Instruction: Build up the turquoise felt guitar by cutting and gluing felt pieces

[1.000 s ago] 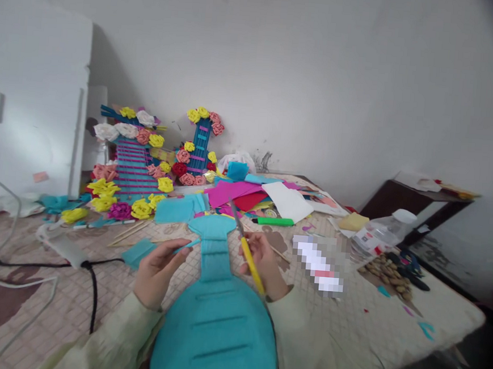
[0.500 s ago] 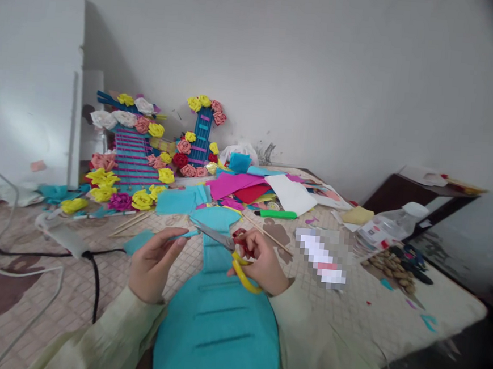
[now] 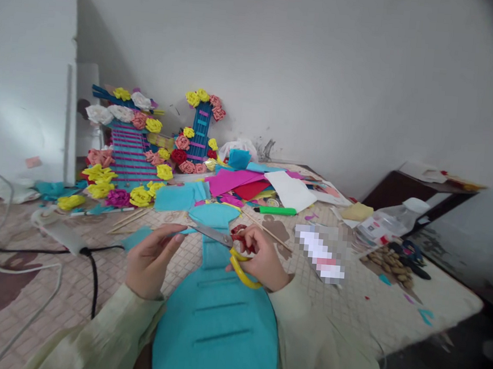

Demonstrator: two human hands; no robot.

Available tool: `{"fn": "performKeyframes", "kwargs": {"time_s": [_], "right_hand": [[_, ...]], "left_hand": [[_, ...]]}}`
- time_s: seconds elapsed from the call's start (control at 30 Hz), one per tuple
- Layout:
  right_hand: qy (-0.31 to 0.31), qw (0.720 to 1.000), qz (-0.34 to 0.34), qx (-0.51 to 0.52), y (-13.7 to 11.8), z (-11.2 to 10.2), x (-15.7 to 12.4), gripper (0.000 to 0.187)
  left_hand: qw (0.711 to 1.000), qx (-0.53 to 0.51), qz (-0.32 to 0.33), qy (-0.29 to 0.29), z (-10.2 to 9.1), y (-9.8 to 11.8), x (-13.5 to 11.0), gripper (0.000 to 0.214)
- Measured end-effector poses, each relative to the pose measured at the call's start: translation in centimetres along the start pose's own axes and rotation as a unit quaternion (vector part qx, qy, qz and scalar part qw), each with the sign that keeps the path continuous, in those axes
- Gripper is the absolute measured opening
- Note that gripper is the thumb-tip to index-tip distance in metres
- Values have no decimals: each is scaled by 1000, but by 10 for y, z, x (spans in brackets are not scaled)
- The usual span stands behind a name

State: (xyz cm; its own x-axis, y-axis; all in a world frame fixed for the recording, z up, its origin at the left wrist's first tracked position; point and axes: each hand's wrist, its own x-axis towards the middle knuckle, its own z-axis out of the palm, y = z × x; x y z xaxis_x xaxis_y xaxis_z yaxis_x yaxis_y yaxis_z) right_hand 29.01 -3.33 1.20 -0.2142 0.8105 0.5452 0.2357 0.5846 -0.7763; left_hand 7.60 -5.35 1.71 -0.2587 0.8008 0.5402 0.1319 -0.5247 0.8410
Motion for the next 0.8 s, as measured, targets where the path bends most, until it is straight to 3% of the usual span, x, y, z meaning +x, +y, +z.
{"fn": "performKeyframes", "kwargs": {"time_s": [0.8], "right_hand": [[-5,1000,-10,2,-3,-2,1,47]], "left_hand": [[1000,-7,-13,-13,-1,-6,-2,13]]}}
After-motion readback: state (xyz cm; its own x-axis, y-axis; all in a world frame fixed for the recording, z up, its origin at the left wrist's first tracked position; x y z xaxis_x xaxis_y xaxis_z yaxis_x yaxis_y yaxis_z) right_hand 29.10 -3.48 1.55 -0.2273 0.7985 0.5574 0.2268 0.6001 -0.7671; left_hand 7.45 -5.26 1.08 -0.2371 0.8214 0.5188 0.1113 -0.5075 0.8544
